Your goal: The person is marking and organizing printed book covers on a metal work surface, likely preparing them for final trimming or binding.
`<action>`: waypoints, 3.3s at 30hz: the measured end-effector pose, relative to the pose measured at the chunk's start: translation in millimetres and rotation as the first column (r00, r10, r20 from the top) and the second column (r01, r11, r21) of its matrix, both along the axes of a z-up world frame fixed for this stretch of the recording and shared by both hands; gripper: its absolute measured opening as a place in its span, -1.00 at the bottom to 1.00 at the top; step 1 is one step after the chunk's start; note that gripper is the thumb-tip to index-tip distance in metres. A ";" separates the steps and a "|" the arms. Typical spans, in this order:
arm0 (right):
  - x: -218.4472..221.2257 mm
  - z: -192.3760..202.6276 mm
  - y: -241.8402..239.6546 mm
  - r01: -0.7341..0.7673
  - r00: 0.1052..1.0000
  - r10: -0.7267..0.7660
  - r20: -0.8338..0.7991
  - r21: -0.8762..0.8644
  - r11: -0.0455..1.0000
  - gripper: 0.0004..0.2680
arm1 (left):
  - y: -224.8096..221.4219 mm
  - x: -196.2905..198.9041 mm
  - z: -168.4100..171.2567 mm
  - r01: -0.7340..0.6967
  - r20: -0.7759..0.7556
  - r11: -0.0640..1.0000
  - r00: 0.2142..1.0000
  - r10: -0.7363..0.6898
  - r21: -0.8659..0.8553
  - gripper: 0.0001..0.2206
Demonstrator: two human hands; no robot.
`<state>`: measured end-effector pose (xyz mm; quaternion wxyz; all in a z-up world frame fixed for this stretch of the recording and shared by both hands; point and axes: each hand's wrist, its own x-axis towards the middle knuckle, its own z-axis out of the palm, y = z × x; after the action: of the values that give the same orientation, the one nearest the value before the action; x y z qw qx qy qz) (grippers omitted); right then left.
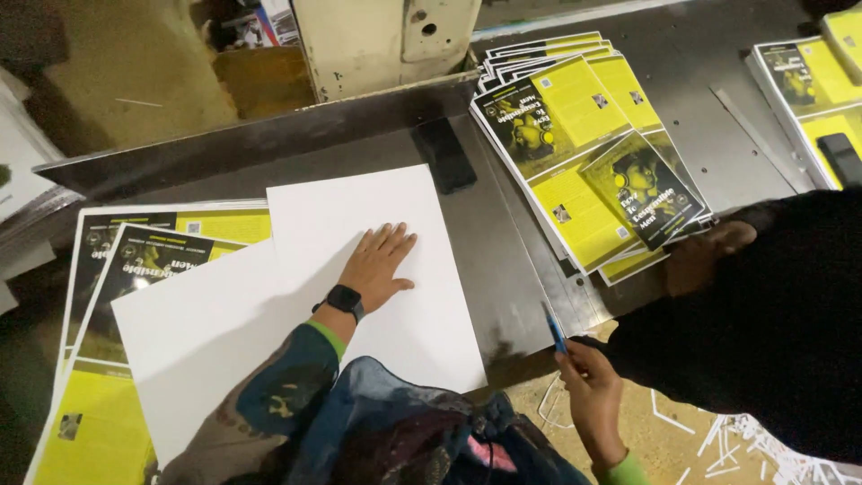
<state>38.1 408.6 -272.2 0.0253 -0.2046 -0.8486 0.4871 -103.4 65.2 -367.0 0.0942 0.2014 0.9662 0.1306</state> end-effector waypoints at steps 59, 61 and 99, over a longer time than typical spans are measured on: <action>-137.6 -43.8 -160.3 -0.476 0.860 0.510 0.021 0.394 0.787 -0.78 | 16.2 -44.1 37.5 -0.245 0.229 0.966 0.939 0.257 -0.082 -0.28; -133.4 -40.5 -159.0 -0.478 0.862 0.505 0.038 0.395 0.785 -0.77 | 16.5 -44.6 38.8 -0.245 0.237 0.966 0.937 0.258 -0.084 -0.28; -47.8 9.4 -96.9 -0.417 0.906 0.420 0.058 0.294 0.860 -0.70 | 13.8 -46.1 35.8 -0.204 0.229 0.969 0.945 0.232 -0.138 -0.05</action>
<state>-9.7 311.7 -262.8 -0.0470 -0.0073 -0.9364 0.3476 -149.5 79.0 -331.2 0.2082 0.0701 0.9694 0.1092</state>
